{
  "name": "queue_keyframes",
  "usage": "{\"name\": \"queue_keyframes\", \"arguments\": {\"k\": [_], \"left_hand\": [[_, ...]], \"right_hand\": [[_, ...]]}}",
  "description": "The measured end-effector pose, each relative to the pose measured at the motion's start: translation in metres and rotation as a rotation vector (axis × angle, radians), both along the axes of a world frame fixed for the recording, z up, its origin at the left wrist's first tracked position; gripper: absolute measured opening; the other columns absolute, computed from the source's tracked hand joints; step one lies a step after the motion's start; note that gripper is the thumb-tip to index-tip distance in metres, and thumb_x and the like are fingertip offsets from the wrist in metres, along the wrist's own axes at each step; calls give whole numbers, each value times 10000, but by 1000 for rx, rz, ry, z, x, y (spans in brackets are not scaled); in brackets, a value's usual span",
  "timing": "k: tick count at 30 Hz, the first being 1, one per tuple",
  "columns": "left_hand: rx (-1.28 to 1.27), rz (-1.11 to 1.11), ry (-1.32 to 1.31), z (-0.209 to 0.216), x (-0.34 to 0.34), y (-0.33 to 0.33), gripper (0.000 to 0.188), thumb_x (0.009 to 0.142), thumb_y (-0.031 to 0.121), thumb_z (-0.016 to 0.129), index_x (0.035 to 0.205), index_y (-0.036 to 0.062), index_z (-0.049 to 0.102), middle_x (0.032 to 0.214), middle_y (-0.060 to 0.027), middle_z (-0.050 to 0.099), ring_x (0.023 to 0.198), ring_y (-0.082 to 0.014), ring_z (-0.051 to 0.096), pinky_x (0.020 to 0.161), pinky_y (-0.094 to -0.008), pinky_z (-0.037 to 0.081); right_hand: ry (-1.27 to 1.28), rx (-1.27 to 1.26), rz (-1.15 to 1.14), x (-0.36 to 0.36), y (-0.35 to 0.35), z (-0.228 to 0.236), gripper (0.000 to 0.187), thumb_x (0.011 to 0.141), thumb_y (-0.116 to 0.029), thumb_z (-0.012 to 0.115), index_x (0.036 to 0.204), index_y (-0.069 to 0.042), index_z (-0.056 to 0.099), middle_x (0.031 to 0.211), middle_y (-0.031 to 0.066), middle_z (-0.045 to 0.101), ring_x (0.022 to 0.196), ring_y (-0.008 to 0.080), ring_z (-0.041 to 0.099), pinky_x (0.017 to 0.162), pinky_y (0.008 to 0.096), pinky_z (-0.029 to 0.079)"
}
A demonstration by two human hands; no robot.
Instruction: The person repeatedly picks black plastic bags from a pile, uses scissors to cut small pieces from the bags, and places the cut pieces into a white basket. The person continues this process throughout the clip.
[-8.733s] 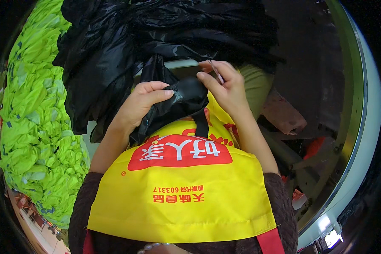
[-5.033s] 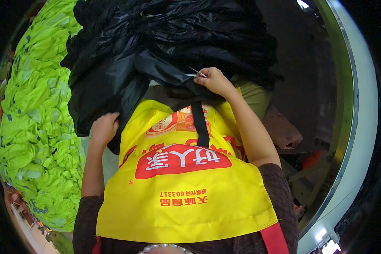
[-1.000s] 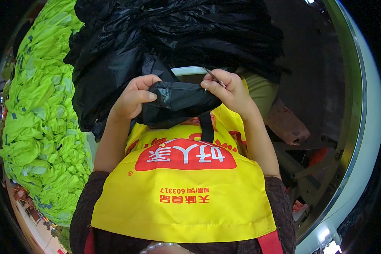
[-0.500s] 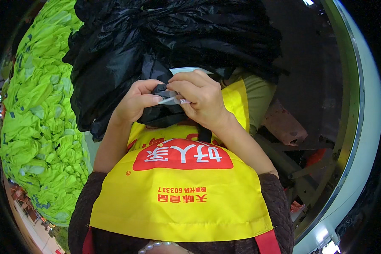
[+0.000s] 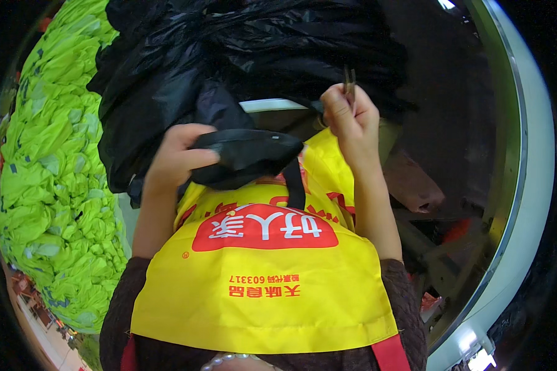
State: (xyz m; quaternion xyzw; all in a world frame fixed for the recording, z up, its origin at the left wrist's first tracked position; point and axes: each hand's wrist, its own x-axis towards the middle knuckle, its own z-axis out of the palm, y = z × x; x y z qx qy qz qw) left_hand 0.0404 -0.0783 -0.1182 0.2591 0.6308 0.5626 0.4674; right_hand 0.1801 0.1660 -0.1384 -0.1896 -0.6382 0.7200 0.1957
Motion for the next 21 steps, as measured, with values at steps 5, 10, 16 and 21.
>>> {"name": "queue_keyframes", "arguments": {"k": [5, 10, 16, 21], "left_hand": [[617, 847, -284, 15, -63, -164, 479, 851, 313, 494, 1215, 3, 456, 1236, -170, 477, 1082, -306, 508, 948, -443, 397], [312, 1558, 204, -39, -123, -378, 395, 843, 224, 526, 1150, -25, 504, 1127, -139, 548, 984, -253, 548, 825, -378, 465], [-667, 1254, -40, -222, -58, -327, 376, 818, 212, 516, 1113, -20, 530, 1074, -174, 565, 961, -289, 555, 809, -385, 459], [-996, 788, -118, -274, -15, -304, 362, 798, 203, 507, 1083, -16, 551, 1030, -203, 578, 942, -320, 561, 796, -390, 454]], "right_hand": [[-115, 414, -384, 23, 84, -43, 212, 868, -224, 566, 894, -17, 605, 739, -3, 563, 652, 54, 470, 591, 196, 382], [-514, 603, -549, 61, 160, -102, 407, 793, -316, 645, 996, 33, 592, 926, 104, 627, 857, 165, 584, 723, 285, 449], [-656, 606, -359, 64, 164, -131, 574, 731, -372, 683, 1131, 15, 546, 1086, 184, 588, 1009, 276, 566, 828, 356, 440], [-789, 854, -255, 67, 177, -129, 339, 795, -245, 606, 1055, -28, 586, 964, 179, 614, 889, 309, 595, 731, 360, 456]]}}
